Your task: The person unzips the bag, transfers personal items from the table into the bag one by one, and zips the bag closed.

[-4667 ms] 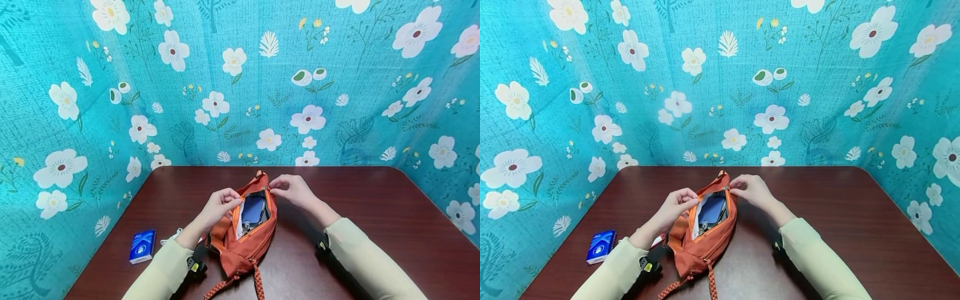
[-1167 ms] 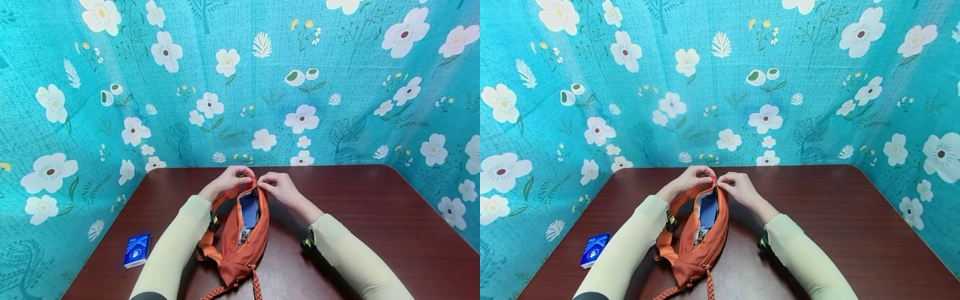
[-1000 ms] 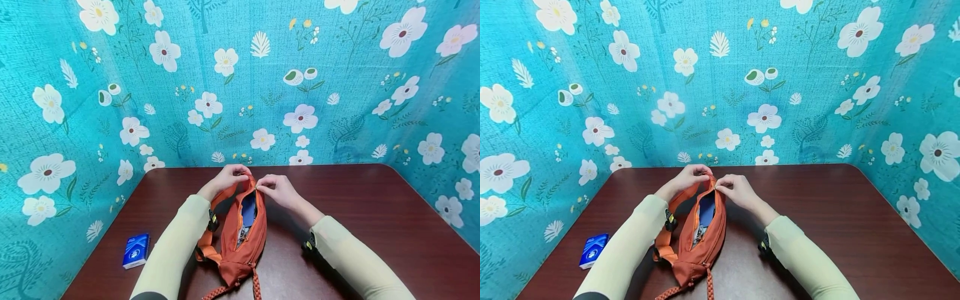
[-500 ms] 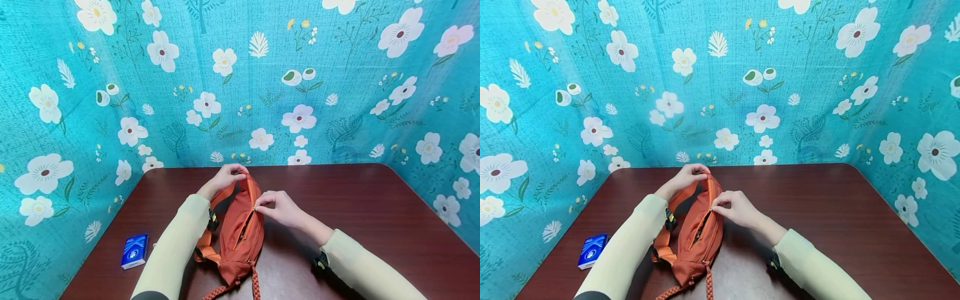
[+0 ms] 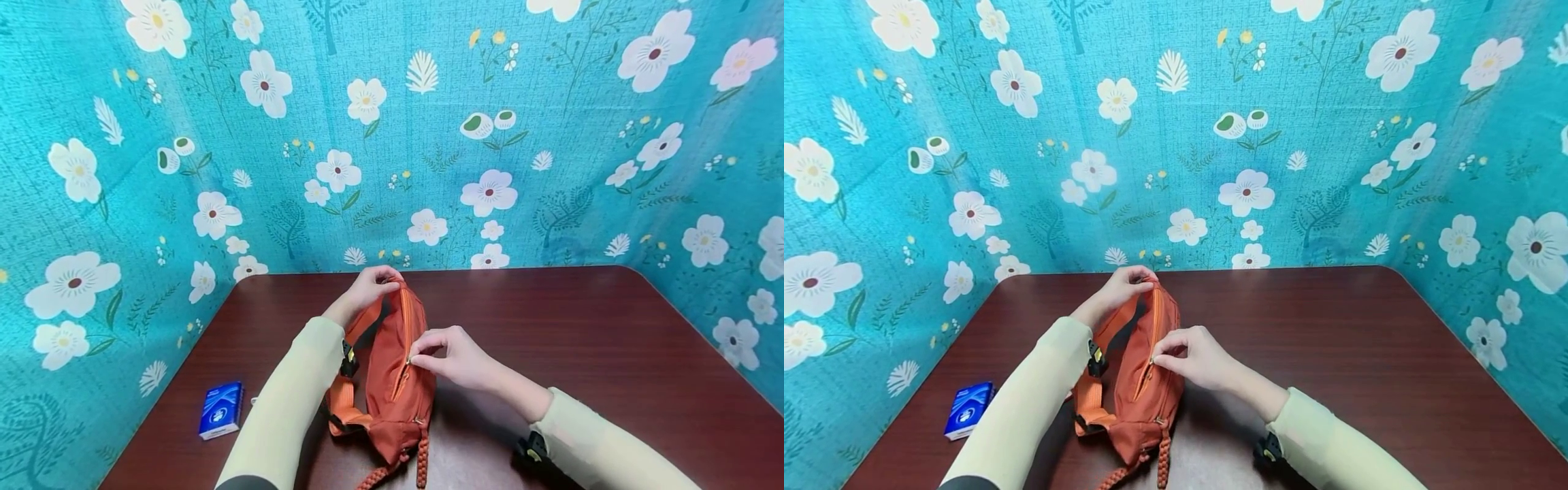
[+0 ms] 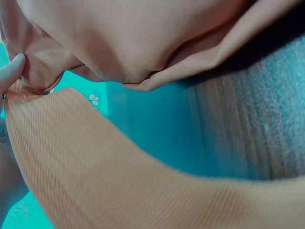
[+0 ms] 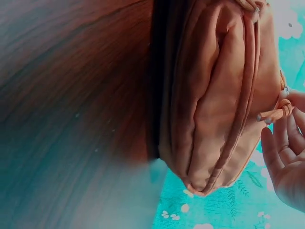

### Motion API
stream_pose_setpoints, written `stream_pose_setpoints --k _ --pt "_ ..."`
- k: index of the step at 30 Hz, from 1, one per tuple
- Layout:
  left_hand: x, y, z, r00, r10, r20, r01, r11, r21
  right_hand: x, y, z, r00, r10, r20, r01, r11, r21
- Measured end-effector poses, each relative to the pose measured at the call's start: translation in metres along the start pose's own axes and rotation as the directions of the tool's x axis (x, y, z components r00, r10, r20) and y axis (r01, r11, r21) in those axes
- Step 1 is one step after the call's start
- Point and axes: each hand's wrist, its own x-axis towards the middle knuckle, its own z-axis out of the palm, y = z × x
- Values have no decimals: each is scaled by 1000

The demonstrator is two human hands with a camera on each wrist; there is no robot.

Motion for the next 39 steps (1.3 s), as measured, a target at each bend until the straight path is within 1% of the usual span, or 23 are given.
stream_pose_setpoints --k 4,7,14,17,18,22,24,25,28,30,32,37,39 --pt "0 0 0 999 -15 -40 16 1000 11 -1 -3 -3 1000 28 -1 -28 999 18" --pt "0 0 -1 998 -14 -64 17 999 46 -1 0 -6 999 43 -16 -43 999 30" --pt "-4 0 -5 999 5 -48 2 990 139 -4 3 -5 997 72 -8 -72 997 39" --pt "-10 -1 -6 998 40 -50 -30 984 178 -4 2 -4 995 97 -9 -96 994 51" --pt "-13 0 -7 997 53 -48 -43 981 187 -4 -3 -5 994 106 -11 -105 993 48" --pt "-30 4 -6 988 152 -15 -149 979 143 -4 -2 -5 991 132 -16 -131 991 35" --pt "-39 7 -5 978 206 17 -206 973 106 -4 -2 -6 991 136 -15 -136 990 26" --pt "-42 9 -4 971 238 35 -240 966 96 -4 4 -6 990 139 -15 -138 990 26" --pt "-51 12 -1 948 303 99 -313 943 108 -4 4 -6 990 141 -13 -141 990 26" --pt "-56 14 1 929 334 157 -353 930 108 -5 3 -6 991 133 -12 -133 991 28" --pt "-60 15 3 911 349 220 -374 923 86 -5 3 -6 992 129 -9 -129 991 30" --pt "-64 13 5 868 344 358 -379 925 30 -5 4 -5 991 137 -7 -136 990 34" --pt "-65 13 7 852 343 397 -388 921 38 -4 3 -4 991 137 -10 -137 990 33"
